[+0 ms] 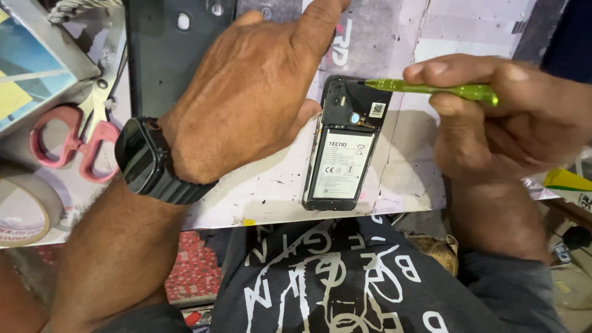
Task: The person uses a green screwdriver to remove screws from the back of a Tecno smartphone. They then use a yellow screwdriver to pry open the back cover and lift it off, exposing the internal components.
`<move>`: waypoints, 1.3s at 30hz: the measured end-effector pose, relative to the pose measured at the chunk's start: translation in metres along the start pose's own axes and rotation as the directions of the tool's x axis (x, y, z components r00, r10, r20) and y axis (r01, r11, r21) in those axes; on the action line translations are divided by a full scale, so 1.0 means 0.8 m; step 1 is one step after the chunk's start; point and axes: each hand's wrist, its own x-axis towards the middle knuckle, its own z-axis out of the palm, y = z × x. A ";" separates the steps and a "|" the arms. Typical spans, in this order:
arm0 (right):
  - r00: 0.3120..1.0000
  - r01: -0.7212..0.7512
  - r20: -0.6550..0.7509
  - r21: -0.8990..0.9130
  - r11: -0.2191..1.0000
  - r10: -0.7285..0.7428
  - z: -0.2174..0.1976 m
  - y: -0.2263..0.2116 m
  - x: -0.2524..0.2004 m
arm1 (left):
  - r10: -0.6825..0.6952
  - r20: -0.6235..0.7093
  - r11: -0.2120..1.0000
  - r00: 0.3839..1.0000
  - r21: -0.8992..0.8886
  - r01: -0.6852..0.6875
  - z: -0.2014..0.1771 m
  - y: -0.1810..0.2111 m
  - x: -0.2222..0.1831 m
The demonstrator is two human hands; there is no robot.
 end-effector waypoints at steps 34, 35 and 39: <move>0.865 -0.467 0.135 -0.136 0.874 0.483 -0.061 -0.043 -0.008 | 0.020 0.133 0.999 0.991 0.044 -0.026 -0.029 0.024 0.024; 0.861 -0.473 0.137 -0.140 0.870 0.490 -0.062 -0.044 -0.008 | 0.024 0.133 0.998 0.991 0.050 -0.031 -0.028 0.024 0.024; 0.849 -0.486 0.158 -0.141 0.863 0.504 -0.062 -0.044 -0.006 | 0.032 0.131 0.998 0.991 0.052 -0.039 -0.029 0.023 0.024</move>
